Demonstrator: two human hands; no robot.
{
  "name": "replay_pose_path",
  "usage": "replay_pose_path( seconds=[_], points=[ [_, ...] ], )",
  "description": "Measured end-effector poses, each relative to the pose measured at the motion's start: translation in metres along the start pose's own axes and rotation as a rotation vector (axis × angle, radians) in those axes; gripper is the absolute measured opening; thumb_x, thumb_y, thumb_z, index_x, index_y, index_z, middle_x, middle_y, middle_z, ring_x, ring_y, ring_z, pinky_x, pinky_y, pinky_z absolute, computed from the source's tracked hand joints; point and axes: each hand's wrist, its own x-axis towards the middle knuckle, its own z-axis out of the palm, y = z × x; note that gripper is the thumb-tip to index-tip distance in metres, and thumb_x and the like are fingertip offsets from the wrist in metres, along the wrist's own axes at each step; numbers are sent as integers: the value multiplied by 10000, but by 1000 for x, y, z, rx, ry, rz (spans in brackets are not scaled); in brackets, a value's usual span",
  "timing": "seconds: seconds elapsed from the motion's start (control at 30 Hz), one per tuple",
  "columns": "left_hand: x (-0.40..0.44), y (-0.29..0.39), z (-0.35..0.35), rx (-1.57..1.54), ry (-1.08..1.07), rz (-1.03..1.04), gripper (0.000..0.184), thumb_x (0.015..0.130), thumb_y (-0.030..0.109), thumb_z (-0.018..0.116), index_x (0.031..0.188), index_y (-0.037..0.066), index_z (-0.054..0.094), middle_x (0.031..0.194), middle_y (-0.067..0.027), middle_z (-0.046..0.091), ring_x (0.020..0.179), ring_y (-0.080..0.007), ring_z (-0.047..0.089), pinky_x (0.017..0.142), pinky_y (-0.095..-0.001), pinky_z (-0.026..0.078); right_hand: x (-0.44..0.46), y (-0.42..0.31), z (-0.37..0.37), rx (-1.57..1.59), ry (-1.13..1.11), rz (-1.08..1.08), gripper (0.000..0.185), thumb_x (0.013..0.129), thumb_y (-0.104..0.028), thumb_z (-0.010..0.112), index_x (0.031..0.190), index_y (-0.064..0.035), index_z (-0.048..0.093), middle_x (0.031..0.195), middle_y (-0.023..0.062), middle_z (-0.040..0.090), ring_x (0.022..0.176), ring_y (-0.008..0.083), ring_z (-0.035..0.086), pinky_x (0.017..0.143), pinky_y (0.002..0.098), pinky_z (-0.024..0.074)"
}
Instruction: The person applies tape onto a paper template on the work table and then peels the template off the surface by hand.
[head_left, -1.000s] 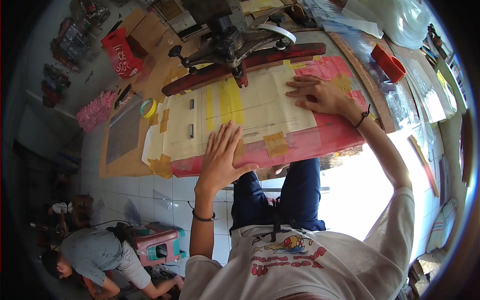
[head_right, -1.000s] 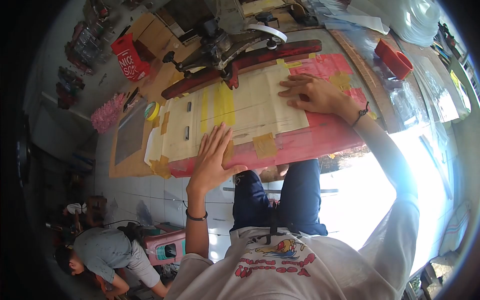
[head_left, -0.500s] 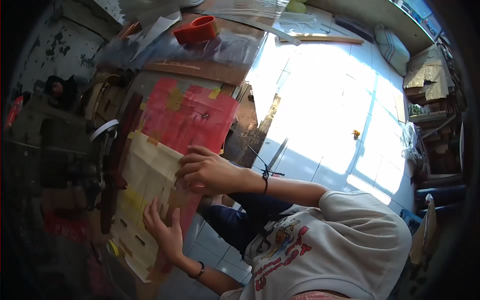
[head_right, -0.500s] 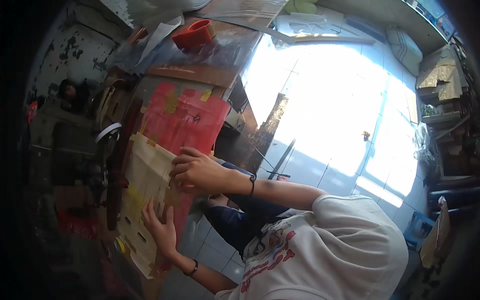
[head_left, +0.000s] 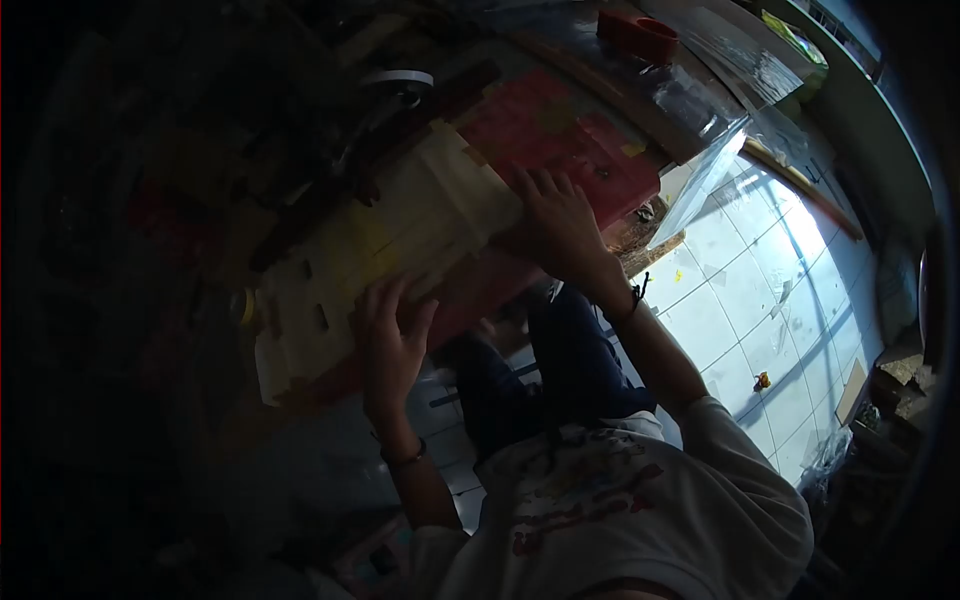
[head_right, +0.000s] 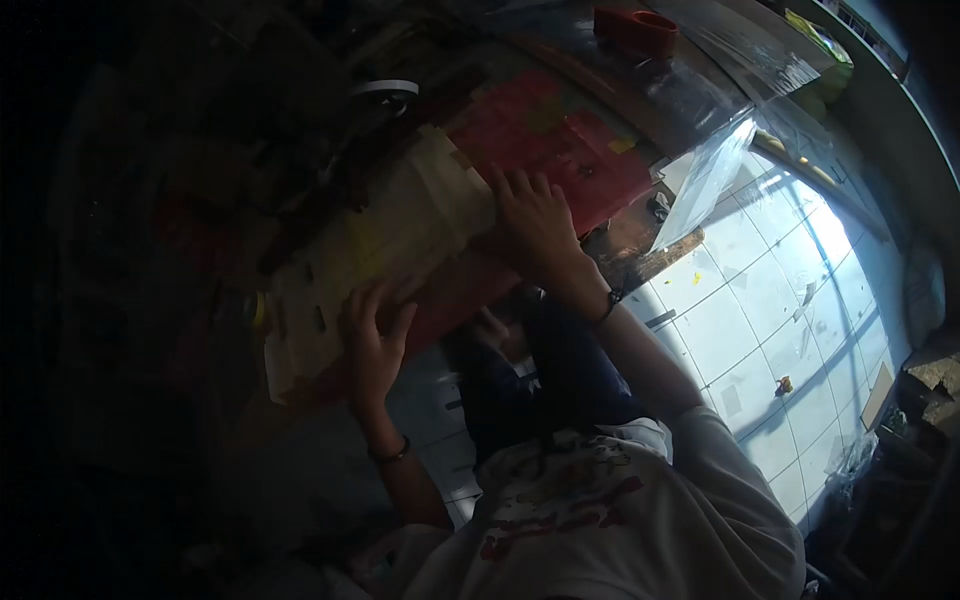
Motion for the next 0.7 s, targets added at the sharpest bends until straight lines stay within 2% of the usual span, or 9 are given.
replay_pose_path(
  seconds=[0.1, 0.2, 0.3, 0.33, 0.37, 0.43, 0.47, 0.57, 0.7],
  points=[
    [-6, -49, 5, 160, 208, -23, 618, 885, 387, 719, 1363, 51, 516, 1304, -178, 532, 1246, -361, 508, 1059, -457, 404, 24, 37, 3, 90, -119, -115, 909, 719, -342, 841, 1447, -48, 382, 1080, 148, 656, 955, 311, 634, 827, 403, 505],
    [-11, -70, 9, 103, 204, -56, 626, 867, 366, 745, 1344, 33, 513, 1276, -170, 542, 1232, -347, 518, 1059, -453, 412, 59, 49, 2, 520, -415, -120, 667, 833, -171, 777, 1400, -24, 458, 972, 97, 674, 874, 192, 669, 749, 326, 530],
    [-4, -68, -1, 40, 190, -54, 707, 824, 345, 793, 1367, 23, 475, 1234, -158, 563, 1178, -317, 543, 1024, -436, 435, 83, 30, -19, 479, -532, -137, 411, 899, -66, 696, 1284, -9, 563, 970, 48, 675, 854, 102, 662, 715, 250, 521],
    [-1, -69, -2, 39, 209, -51, 763, 796, 348, 816, 1383, 21, 455, 1199, -151, 583, 1131, -300, 567, 995, -429, 451, 86, 35, -17, 665, -529, -148, 281, 914, -71, 682, 1180, -4, 622, 934, 38, 683, 807, 113, 677, 707, 261, 544],
    [1, -71, -2, 36, 227, -48, 820, 768, 351, 839, 1399, 19, 434, 1165, -143, 603, 1083, -283, 592, 966, -422, 466, 89, 34, -18, 821, -496, -133, 267, 922, -77, 676, 1171, 3, 625, 931, 44, 688, 816, 129, 684, 713, 280, 561],
    [5, -79, -1, -469, 214, -154, 762, 808, 274, 815, 1403, 10, 421, 1042, -109, 630, 970, -228, 627, 878, -368, 503, 92, 29, -23, 1133, -427, -96, 242, 937, -90, 665, 1152, 16, 630, 927, 58, 697, 834, 160, 697, 724, 319, 595],
    [7, -83, -2, -719, 200, -199, 734, 828, 236, 803, 1406, 6, 414, 981, -92, 643, 913, -201, 645, 834, -341, 522, 96, 27, -28, 1123, -409, -87, 258, 943, -87, 655, 1177, 15, 615, 942, 69, 699, 845, 171, 702, 737, 328, 604],
    [9, -54, -33, -1104, 427, -98, 585, 890, 130, 731, 1376, -21, 441, 862, -55, 644, 782, -162, 664, 745, -312, 544, 102, 9, -64, 1091, -362, -69, 333, 953, -79, 641, 1264, 5, 556, 986, 105, 705, 887, 199, 712, 769, 350, 623],
    [5, -25, -75, -1144, 574, -87, 518, 923, 106, 689, 1363, -55, 467, 879, -50, 643, 763, -166, 670, 707, -303, 563, 101, -6, -90, 1034, -419, -136, 557, 921, -49, 674, 1420, -44, 427, 1066, 152, 710, 965, 210, 711, 810, 357, 619]
  ],
)
